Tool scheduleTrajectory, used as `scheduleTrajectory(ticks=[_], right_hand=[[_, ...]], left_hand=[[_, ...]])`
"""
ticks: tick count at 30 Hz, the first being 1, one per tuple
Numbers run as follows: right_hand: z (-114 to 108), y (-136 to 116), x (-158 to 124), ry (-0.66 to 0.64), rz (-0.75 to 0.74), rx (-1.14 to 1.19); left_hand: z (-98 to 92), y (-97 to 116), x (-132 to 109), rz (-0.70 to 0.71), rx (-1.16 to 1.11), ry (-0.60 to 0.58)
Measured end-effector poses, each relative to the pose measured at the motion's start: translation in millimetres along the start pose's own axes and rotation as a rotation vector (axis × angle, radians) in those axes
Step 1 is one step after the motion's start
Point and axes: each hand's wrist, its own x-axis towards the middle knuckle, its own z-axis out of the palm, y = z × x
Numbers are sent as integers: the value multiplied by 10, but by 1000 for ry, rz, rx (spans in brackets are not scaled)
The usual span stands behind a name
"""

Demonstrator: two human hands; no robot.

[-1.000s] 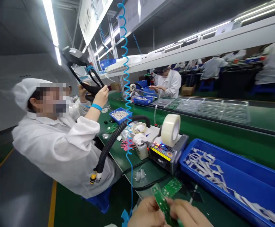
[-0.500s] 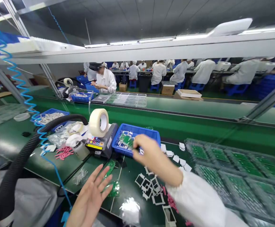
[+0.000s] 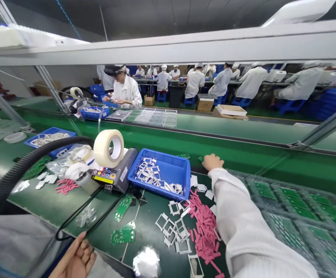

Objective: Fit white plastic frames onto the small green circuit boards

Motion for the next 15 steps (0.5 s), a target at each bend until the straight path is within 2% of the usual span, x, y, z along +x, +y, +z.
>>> scheduleTrajectory(ticks=[2, 5, 8, 12, 15], right_hand=[[-107, -123, -79, 29, -102, 7], [-211, -451, -341, 30, -391, 59], [-114, -890, -649, -39, -634, 78], [123, -1356, -794, -105, -673, 37], [113, -1474, -757, -98, -627, 36]], left_hand=[[142, -3, -112, -1, -21, -74], [352, -73, -274, 8, -36, -188], [496, -189, -412, -31, -50, -249], [533, -277, -549, -66, -46, -310], [437, -232, -592, -28, -56, -314]])
